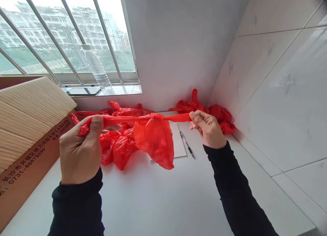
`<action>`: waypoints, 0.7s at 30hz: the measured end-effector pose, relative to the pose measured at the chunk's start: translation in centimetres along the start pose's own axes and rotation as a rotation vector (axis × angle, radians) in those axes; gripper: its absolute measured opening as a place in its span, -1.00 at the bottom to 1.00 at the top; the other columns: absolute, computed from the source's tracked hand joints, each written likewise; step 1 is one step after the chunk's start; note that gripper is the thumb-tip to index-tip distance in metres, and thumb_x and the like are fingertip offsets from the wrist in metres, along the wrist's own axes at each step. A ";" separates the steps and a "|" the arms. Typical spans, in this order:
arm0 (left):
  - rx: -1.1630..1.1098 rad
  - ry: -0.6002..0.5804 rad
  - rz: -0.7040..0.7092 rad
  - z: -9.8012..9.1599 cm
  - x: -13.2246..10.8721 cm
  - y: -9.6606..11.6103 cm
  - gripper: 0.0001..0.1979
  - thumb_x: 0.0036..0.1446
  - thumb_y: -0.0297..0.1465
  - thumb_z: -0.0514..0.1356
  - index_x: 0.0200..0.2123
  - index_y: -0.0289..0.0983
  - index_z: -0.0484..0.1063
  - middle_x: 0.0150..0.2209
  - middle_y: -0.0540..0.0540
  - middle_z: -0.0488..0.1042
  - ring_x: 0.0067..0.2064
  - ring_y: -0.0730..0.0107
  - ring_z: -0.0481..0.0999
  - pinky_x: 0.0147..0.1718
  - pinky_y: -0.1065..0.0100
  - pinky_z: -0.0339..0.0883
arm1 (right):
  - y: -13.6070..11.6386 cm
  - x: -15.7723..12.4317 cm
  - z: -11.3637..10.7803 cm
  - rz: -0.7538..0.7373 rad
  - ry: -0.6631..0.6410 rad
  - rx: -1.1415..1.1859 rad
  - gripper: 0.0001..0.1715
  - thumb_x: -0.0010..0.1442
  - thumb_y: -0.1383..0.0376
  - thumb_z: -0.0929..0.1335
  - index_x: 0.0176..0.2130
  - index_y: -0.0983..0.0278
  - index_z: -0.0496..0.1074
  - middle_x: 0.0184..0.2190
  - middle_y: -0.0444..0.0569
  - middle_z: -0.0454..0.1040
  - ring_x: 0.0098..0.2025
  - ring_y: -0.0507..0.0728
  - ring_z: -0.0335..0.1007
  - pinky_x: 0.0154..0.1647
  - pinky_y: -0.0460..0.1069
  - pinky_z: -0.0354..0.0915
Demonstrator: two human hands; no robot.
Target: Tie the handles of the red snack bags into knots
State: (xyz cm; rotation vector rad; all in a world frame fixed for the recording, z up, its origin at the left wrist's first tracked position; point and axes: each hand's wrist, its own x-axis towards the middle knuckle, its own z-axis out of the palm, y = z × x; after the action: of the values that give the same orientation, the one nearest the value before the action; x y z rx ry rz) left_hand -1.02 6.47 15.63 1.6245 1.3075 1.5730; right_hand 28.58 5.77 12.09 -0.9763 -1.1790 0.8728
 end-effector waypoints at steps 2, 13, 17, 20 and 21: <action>-0.029 0.089 0.007 0.8 -0.3 0.4 -0.76 0.31 -0.24 0.14 -0.17 -0.14 0.60 -0.41 0.15 0.58 -0.17 0.35 0.60 -0.33 0.35 0.42 | -0.3 -0.1 0.0 -0.028 -0.014 0.039 -0.56 0.26 0.08 0.42 -0.52 0.25 0.32 -0.58 -0.22 0.20 -0.47 -0.02 0.21 -0.35 -0.08 0.30; -0.139 -0.400 -0.016 2.3 -1.9 2.3 -0.72 0.33 -0.22 0.13 -0.17 -0.28 0.53 -0.43 -0.05 0.51 -0.45 0.43 0.44 -0.44 0.35 0.38 | -2.8 -2.0 0.9 0.020 -0.174 0.054 -0.73 0.32 0.07 0.37 -0.25 0.22 0.38 -0.48 -0.18 0.39 -0.51 0.00 0.32 -0.49 -0.08 0.38; -0.228 -0.528 -0.053 2.5 -3.0 3.7 -0.73 0.38 -0.24 0.05 -0.22 -0.28 0.44 -0.40 -0.06 0.53 -0.42 0.42 0.49 -0.41 0.36 0.37 | -3.3 -3.0 1.6 0.198 -0.480 -0.082 -0.52 0.25 0.18 0.43 0.11 0.13 0.28 -0.49 -0.26 0.31 -0.53 -0.03 0.20 -0.50 -0.10 0.28; -0.281 -0.625 -0.057 2.4 -3.7 4.6 -0.71 0.40 -0.25 0.01 -0.20 -0.29 0.44 -0.44 -0.05 0.51 -0.41 0.41 0.51 -0.39 0.37 0.38 | -3.2 -3.9 2.5 0.274 -0.862 -0.298 -0.43 0.14 0.33 0.46 0.11 0.11 0.32 -0.51 -0.27 0.27 -0.50 -0.02 0.16 -0.48 -0.10 0.21; -0.287 -0.662 -0.053 2.3 -3.8 4.8 -0.71 0.40 -0.25 0.01 -0.20 -0.30 0.44 -0.45 -0.05 0.50 -0.41 0.42 0.51 -0.39 0.37 0.38 | -3.1 -4.1 3.0 0.251 -0.947 -0.368 -0.56 0.13 0.37 0.45 0.01 0.13 0.39 -0.52 -0.27 0.27 -0.50 -0.01 0.15 -0.47 -0.10 0.19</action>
State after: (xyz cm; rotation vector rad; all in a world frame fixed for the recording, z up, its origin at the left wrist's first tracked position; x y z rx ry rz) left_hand 3.06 1.78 17.65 1.6934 0.7283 0.9912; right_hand 25.08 1.37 13.97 -1.0393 -2.1024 1.4275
